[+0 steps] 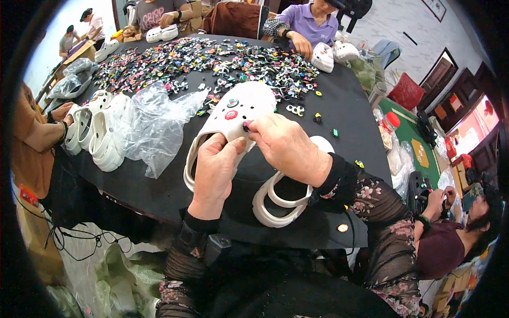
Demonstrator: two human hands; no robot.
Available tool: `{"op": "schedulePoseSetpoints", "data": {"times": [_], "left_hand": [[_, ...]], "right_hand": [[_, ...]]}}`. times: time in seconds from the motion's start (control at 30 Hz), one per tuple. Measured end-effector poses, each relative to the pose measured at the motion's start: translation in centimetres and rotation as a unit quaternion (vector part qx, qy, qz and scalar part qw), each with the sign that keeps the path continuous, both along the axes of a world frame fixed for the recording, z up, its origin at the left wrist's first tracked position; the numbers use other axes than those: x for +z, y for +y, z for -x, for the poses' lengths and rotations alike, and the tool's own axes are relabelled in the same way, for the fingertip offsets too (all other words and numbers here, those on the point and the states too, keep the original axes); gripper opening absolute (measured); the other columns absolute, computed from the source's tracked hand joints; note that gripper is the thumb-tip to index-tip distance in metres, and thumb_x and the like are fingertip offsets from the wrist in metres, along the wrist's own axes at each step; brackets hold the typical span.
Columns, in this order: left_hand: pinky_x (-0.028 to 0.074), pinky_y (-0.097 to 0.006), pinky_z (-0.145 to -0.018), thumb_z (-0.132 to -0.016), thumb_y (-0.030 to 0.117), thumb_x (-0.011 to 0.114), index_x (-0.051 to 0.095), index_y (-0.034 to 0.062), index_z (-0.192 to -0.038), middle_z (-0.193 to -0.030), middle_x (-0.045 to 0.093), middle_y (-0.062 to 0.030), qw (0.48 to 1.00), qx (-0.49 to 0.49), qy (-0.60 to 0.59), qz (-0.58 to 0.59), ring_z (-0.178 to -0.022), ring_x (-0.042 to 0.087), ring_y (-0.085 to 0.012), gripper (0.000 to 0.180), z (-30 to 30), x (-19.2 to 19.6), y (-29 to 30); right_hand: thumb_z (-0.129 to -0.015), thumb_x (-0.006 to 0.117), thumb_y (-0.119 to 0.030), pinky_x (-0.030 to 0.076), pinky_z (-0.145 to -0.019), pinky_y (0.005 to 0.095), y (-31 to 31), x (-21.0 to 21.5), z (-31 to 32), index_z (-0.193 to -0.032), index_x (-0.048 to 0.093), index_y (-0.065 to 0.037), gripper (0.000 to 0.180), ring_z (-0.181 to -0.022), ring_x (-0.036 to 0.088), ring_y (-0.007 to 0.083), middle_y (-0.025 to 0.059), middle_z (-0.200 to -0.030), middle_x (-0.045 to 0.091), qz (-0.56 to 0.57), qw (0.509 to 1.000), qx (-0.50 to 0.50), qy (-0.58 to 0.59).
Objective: Insert decorative plastic charms into the holes of clog-style footwear.
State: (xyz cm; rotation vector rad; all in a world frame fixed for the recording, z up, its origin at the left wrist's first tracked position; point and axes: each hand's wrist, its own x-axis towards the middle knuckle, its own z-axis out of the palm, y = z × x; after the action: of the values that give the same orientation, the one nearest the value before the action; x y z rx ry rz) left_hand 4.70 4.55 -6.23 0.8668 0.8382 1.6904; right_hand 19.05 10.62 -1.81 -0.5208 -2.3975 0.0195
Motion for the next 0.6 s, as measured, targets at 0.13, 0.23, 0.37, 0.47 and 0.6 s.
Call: {"op": "schedulePoseSetpoints", "data": {"times": [0.13, 0.23, 0.37, 0.47, 0.6], "left_hand": [[0.044, -0.023, -0.077, -0.083, 0.003, 0.057, 0.06, -0.0057, -0.104, -0.098, 0.063, -0.0069, 1.0, 0.001, -0.001, -0.001, -0.087, 0.057, -0.0095, 0.023, 0.5, -0.1, -0.1], [0.043, -0.022, -0.077, -0.083, 0.003, 0.058, 0.061, -0.0052, -0.102, -0.097, 0.063, -0.0059, 1.0, -0.014, -0.013, -0.002, -0.086, 0.056, -0.0086, 0.021, 0.9, -0.7, 0.1], [0.044, -0.021, -0.073, -0.084, 0.004, 0.059, 0.061, -0.0048, -0.099, -0.094, 0.063, -0.0058, 1.0, -0.009, -0.02, -0.007, -0.083, 0.057, -0.0078, 0.018, 0.5, 0.1, -0.2], [0.045, -0.02, -0.07, -0.085, 0.006, 0.06, 0.062, -0.0051, -0.096, -0.091, 0.064, -0.0062, 1.0, 0.004, -0.019, -0.008, -0.079, 0.057, -0.0076, 0.016, 0.6, 0.3, -0.3], [0.046, -0.019, -0.065, -0.086, 0.01, 0.063, 0.064, -0.006, -0.09, -0.085, 0.065, -0.0068, 0.999, 0.023, 0.022, 0.02, -0.073, 0.059, -0.0077, 0.017, 1.0, 0.7, 0.1]], "right_hand": [[-0.078, 0.059, 0.001, 0.049, -0.07, 0.0407, -0.6, -0.1, 0.1, -0.093, 0.055, 0.003, 0.015, -0.079, 0.059, 0.0365, 0.0184, -0.084, 0.059, 0.0, 1.0, 0.005, -0.003], [-0.078, 0.059, 0.002, 0.049, -0.069, 0.0407, -0.7, 0.1, 0.3, -0.092, 0.055, 0.003, 0.015, -0.079, 0.059, 0.0366, 0.0187, -0.084, 0.059, 0.0, 1.0, 0.006, -0.002], [-0.077, 0.057, -0.002, 0.048, -0.067, 0.0401, -0.3, 0.2, 0.4, -0.087, 0.051, 0.002, 0.013, -0.077, 0.058, 0.0348, 0.018, -0.081, 0.055, 0.02, 1.0, 0.02, 0.0], [-0.078, 0.059, -0.005, 0.047, -0.067, 0.0413, -0.4, 0.8, 0.7, -0.085, 0.051, 0.002, 0.013, -0.077, 0.058, 0.0354, 0.0189, -0.081, 0.056, 0.068, 0.997, 0.027, 0.011], [-0.077, 0.061, -0.006, 0.047, -0.067, 0.0422, -0.4, 0.9, 1.0, -0.085, 0.05, 0.002, 0.015, -0.077, 0.057, 0.0365, 0.0193, -0.08, 0.056, 0.055, 0.998, 0.027, 0.003]]}}
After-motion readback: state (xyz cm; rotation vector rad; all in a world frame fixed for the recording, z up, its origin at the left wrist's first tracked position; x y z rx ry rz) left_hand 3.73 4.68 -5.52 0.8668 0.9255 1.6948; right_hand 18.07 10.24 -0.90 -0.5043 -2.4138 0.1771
